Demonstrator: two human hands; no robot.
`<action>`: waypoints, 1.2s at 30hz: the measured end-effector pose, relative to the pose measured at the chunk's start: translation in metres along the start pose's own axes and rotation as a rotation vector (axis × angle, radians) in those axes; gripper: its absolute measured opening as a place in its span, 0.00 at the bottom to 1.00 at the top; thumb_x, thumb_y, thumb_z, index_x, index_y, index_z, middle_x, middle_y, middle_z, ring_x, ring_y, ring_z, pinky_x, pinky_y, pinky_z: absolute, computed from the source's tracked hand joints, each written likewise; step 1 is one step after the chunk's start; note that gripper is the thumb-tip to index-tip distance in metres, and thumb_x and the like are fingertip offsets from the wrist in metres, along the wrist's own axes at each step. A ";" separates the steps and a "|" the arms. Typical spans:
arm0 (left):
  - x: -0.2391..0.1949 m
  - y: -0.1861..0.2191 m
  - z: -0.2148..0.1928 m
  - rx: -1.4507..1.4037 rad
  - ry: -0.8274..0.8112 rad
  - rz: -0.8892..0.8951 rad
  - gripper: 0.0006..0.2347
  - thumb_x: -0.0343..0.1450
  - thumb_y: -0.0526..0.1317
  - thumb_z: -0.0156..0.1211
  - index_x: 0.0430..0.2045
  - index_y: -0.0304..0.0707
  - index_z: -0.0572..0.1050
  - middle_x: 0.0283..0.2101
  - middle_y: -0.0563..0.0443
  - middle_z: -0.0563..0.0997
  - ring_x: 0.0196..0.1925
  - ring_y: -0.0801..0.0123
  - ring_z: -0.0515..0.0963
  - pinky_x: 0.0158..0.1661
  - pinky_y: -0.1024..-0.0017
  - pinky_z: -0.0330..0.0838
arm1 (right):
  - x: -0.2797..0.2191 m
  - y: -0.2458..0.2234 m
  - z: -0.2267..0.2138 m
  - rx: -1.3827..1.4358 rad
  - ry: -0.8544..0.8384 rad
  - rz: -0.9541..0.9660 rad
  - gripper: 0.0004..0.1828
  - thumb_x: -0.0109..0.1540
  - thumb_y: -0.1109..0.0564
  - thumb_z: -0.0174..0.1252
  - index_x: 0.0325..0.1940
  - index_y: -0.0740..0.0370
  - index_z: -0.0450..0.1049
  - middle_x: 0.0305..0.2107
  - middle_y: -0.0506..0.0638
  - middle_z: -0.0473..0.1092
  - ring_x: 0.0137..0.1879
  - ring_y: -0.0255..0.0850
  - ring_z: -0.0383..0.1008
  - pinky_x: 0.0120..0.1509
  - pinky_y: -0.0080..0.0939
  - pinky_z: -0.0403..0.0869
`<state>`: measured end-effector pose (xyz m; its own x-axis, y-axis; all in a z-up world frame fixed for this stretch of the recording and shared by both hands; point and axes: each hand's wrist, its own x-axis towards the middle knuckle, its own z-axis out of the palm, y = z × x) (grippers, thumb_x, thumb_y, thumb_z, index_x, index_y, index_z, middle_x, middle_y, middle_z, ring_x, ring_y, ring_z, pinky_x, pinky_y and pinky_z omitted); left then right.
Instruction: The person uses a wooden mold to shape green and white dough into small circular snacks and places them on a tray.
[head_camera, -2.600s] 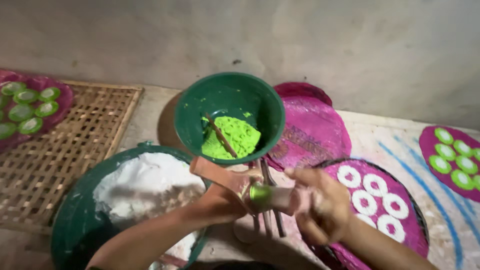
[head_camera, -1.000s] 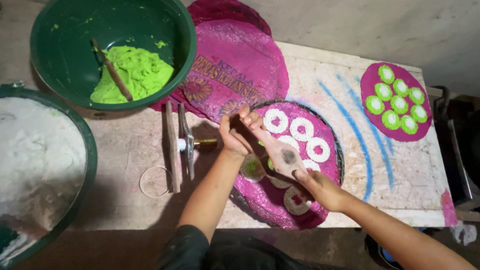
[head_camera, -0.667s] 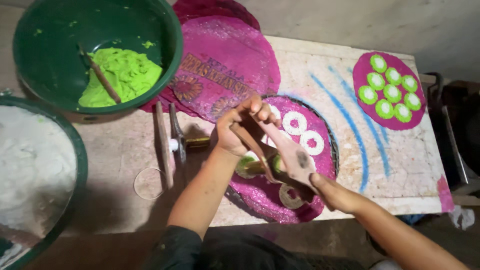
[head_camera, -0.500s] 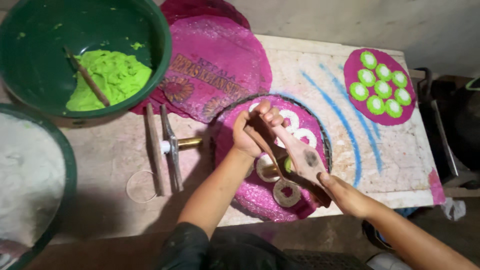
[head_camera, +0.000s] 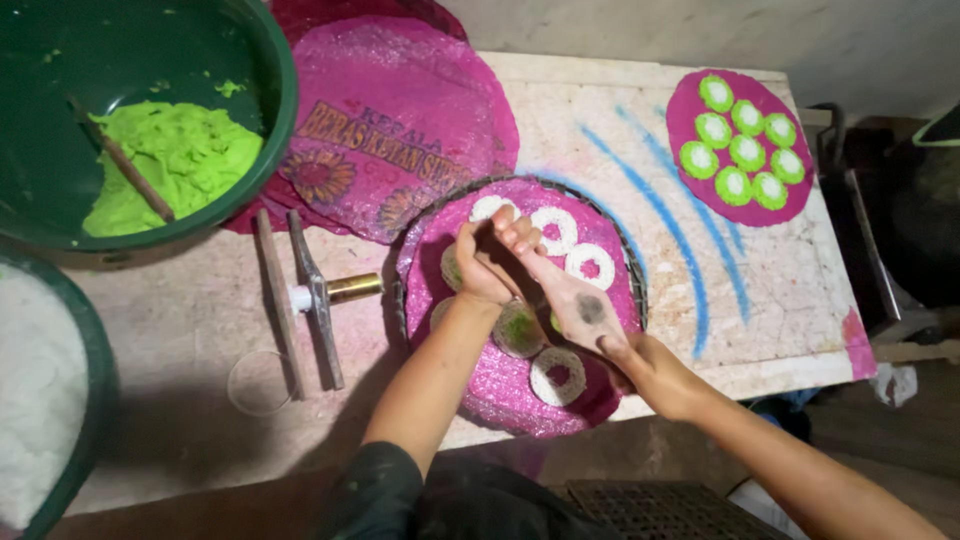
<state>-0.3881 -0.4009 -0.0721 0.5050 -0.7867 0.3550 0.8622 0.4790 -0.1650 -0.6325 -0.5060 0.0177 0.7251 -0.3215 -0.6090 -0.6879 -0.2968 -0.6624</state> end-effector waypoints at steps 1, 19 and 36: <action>0.004 0.001 0.004 0.034 -0.035 -0.017 0.12 0.74 0.51 0.45 0.33 0.43 0.66 0.32 0.55 0.68 0.39 0.67 0.70 0.54 0.60 0.72 | 0.001 0.002 0.001 0.017 0.019 -0.027 0.39 0.64 0.26 0.40 0.26 0.65 0.72 0.17 0.48 0.68 0.25 0.38 0.69 0.32 0.41 0.70; -0.023 -0.072 0.007 -0.060 0.091 -0.186 0.11 0.72 0.51 0.46 0.32 0.45 0.66 0.32 0.56 0.66 0.39 0.68 0.69 0.53 0.62 0.69 | -0.085 0.045 0.014 -0.005 0.162 0.247 0.40 0.66 0.29 0.36 0.36 0.68 0.75 0.21 0.49 0.68 0.29 0.39 0.67 0.35 0.42 0.69; 0.021 -0.056 0.038 0.109 0.006 -0.287 0.15 0.74 0.54 0.45 0.29 0.43 0.66 0.29 0.55 0.68 0.37 0.67 0.70 0.50 0.61 0.69 | -0.050 0.066 0.013 0.300 0.102 -0.111 0.41 0.65 0.26 0.32 0.33 0.64 0.72 0.24 0.47 0.68 0.30 0.37 0.66 0.34 0.40 0.68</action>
<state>-0.4273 -0.4300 -0.0206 0.2421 -0.8981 0.3673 0.9604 0.2756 0.0410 -0.7138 -0.4978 -0.0006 0.7778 -0.3947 -0.4892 -0.5538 -0.0620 -0.8304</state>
